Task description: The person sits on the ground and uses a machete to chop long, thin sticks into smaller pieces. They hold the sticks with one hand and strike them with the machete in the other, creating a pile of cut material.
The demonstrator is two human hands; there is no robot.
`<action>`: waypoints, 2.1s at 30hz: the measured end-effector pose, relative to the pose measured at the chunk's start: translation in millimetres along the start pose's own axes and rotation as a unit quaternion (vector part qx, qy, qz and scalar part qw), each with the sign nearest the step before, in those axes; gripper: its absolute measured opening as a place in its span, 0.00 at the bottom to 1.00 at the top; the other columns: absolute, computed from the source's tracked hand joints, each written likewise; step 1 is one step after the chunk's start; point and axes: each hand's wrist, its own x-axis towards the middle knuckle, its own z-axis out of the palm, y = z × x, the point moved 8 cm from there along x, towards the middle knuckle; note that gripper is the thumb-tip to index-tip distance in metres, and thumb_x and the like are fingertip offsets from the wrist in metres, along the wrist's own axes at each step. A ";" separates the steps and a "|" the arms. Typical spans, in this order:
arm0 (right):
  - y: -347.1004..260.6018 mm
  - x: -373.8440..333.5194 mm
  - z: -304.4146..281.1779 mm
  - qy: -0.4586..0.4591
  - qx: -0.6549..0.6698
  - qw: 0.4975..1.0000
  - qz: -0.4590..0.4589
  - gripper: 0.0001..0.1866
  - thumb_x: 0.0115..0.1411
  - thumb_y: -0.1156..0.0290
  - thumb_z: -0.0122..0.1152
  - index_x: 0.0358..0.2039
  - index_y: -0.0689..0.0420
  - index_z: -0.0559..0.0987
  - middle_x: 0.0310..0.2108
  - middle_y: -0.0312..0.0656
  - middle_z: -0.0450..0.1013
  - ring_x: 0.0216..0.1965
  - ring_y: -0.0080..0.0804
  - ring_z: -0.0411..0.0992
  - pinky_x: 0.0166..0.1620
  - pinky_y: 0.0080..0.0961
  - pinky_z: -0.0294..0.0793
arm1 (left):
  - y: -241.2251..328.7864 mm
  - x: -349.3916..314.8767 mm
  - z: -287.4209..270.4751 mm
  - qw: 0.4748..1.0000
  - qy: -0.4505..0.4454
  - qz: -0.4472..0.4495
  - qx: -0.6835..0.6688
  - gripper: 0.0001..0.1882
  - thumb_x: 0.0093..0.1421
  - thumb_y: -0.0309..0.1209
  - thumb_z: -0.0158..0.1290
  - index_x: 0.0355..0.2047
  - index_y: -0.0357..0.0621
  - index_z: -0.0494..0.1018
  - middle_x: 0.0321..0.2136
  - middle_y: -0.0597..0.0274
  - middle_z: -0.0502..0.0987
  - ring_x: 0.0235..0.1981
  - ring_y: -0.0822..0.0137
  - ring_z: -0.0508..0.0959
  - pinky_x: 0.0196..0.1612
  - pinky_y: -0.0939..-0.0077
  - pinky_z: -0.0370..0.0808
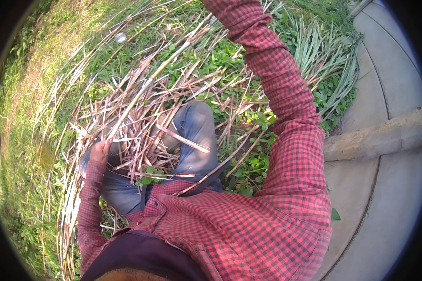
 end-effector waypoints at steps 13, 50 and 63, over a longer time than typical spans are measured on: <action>198.7 -361.6 17.4 -0.480 -0.235 0.726 0.432 0.25 0.52 0.66 0.50 0.51 0.55 0.63 0.40 0.53 0.70 0.42 0.40 0.69 0.44 0.32 0.69 | -16.1 -14.8 -77.4 0.997 0.071 0.007 0.031 0.25 0.56 0.51 0.43 0.26 0.38 0.72 0.16 0.45 0.69 0.20 0.48 0.70 0.26 0.62 0.66; 78.2 -399.8 35.4 -0.231 0.425 0.627 0.611 0.10 0.43 0.73 0.57 0.28 0.58 0.71 0.15 0.38 0.66 0.12 0.24 0.65 0.17 0.21 0.66 | 16.3 -62.0 -24.6 0.977 0.165 0.053 0.122 0.13 0.55 0.38 0.49 0.26 0.40 0.66 0.24 0.53 0.68 0.26 0.51 0.70 0.27 0.63 0.66; 144.6 -452.4 73.7 -0.461 -0.056 0.748 0.475 0.30 0.42 0.59 0.63 0.43 0.65 0.68 0.34 0.51 0.70 0.34 0.39 0.70 0.37 0.31 0.70 | -19.7 -114.6 -76.2 0.934 0.337 -0.010 0.116 0.14 0.50 0.39 0.52 0.36 0.49 0.70 0.33 0.58 0.70 0.39 0.57 0.69 0.44 0.63 0.63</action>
